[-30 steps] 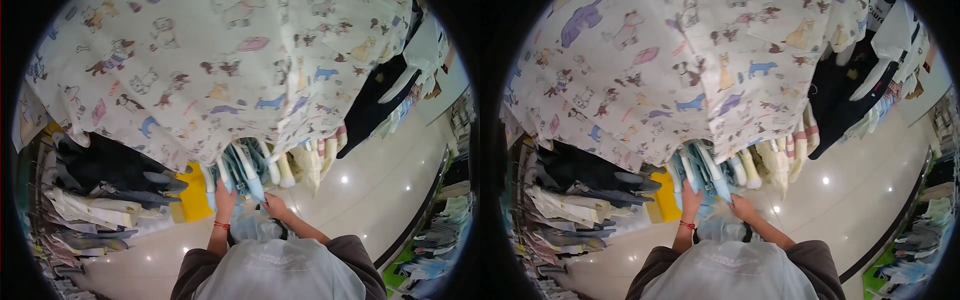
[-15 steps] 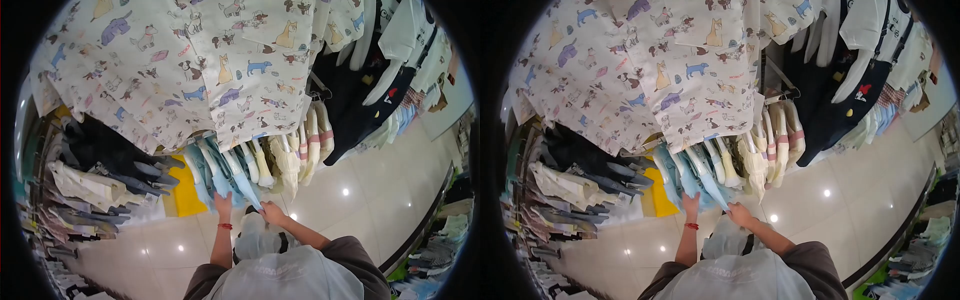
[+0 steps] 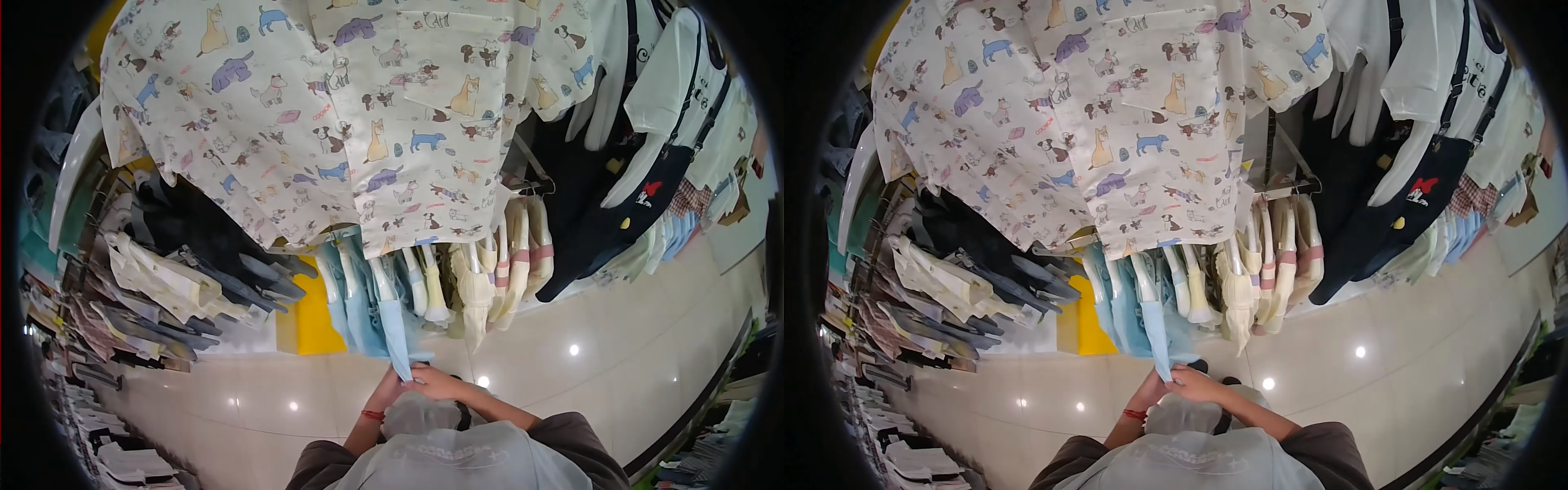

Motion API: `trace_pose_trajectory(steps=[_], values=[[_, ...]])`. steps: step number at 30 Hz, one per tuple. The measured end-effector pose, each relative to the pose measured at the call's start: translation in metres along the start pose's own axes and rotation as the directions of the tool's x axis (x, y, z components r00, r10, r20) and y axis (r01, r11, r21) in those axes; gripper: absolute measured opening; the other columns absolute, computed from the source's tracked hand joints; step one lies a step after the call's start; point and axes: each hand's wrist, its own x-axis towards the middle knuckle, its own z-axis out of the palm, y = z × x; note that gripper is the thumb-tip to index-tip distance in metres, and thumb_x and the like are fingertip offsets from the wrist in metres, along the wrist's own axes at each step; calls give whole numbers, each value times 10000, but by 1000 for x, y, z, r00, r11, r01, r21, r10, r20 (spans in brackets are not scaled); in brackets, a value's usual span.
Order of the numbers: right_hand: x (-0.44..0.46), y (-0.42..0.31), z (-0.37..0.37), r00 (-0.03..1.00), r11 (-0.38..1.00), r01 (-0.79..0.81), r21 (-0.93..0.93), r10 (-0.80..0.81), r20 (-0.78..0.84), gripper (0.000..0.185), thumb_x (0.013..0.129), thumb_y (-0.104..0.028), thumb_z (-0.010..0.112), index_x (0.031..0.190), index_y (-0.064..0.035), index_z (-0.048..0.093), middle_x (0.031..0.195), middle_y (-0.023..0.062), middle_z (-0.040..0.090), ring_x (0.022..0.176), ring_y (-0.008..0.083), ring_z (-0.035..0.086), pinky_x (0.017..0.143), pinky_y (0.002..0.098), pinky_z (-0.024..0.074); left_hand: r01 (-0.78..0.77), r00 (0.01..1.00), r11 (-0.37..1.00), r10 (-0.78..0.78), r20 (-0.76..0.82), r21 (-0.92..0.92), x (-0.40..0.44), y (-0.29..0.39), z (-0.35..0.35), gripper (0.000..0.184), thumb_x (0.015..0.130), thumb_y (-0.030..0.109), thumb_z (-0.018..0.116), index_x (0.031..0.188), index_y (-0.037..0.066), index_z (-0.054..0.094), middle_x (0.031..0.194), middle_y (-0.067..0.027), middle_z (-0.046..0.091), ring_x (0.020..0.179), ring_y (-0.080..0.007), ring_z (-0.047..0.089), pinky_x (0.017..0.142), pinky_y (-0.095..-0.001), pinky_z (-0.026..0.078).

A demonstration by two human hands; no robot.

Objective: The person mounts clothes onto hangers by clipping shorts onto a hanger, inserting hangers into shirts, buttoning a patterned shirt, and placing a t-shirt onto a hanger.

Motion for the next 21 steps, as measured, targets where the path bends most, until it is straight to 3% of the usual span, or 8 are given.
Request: trace_pose_trajectory(steps=[5,8,11,13,15,17,20,21], values=[[-4,2,-17,985,989,-145,23,142,100,177,876,-160,530,969,-14,566,936,148,567,892,285,555,806,367,437,-58,990,953,93,104,-297,17,-11,-1,396,937,308,342,1198,41,474,1107,-134,591,984,-233,586,800,-365,499],[-7,-3,-24,954,968,-252,-2,248,171,184,872,-174,536,945,-6,557,891,136,587,838,266,573,771,363,452,-118,993,919,115,-31,-376,15,-17,18,356,927,267,382,1137,13,515,1063,-100,601,951,-234,588,810,-351,481],[-5,-5,-28,958,970,-242,-19,242,155,200,856,-197,561,909,-5,545,840,134,589,779,258,571,719,362,453,-219,970,954,191,-149,-204,26,-39,15,292,891,230,455,1101,39,524,908,-74,587,795,-151,591,590,-280,472],[-4,-6,-32,969,972,-226,-58,230,85,205,826,-204,596,860,-9,538,786,148,571,726,271,554,662,369,443,-164,969,986,166,-182,26,16,-24,33,268,881,214,473,1080,42,526,829,-50,565,753,-126,578,563,-263,450],[3,8,-40,993,986,-109,-124,102,-66,262,790,-209,654,914,-16,528,796,138,541,726,276,539,683,355,452,-69,978,958,120,-172,278,12,-6,47,255,877,208,479,1061,38,524,773,-39,557,711,-115,573,546,-262,442],[19,1,-51,927,963,-271,17,265,-266,382,750,-204,699,999,-3,491,867,149,512,748,282,519,719,331,454,36,991,845,37,-126,534,16,5,56,252,880,211,472,1044,25,520,738,-40,561,670,-117,575,538,-276,450],[56,1,-63,899,978,-148,-148,70,-433,575,725,-232,719,1137,23,410,1027,210,490,884,335,526,788,365,449,20,989,716,89,-121,698,27,1,78,192,845,139,472,949,-5,543,712,-110,595,608,-208,598,535,-357,466],[71,7,-65,892,967,-138,-215,27,-451,612,720,-231,719,1168,26,391,1071,224,479,925,356,525,804,381,448,-61,991,577,130,-17,815,35,-4,79,182,826,122,472,919,-12,554,727,-141,602,615,-250,600,546,-387,466]])
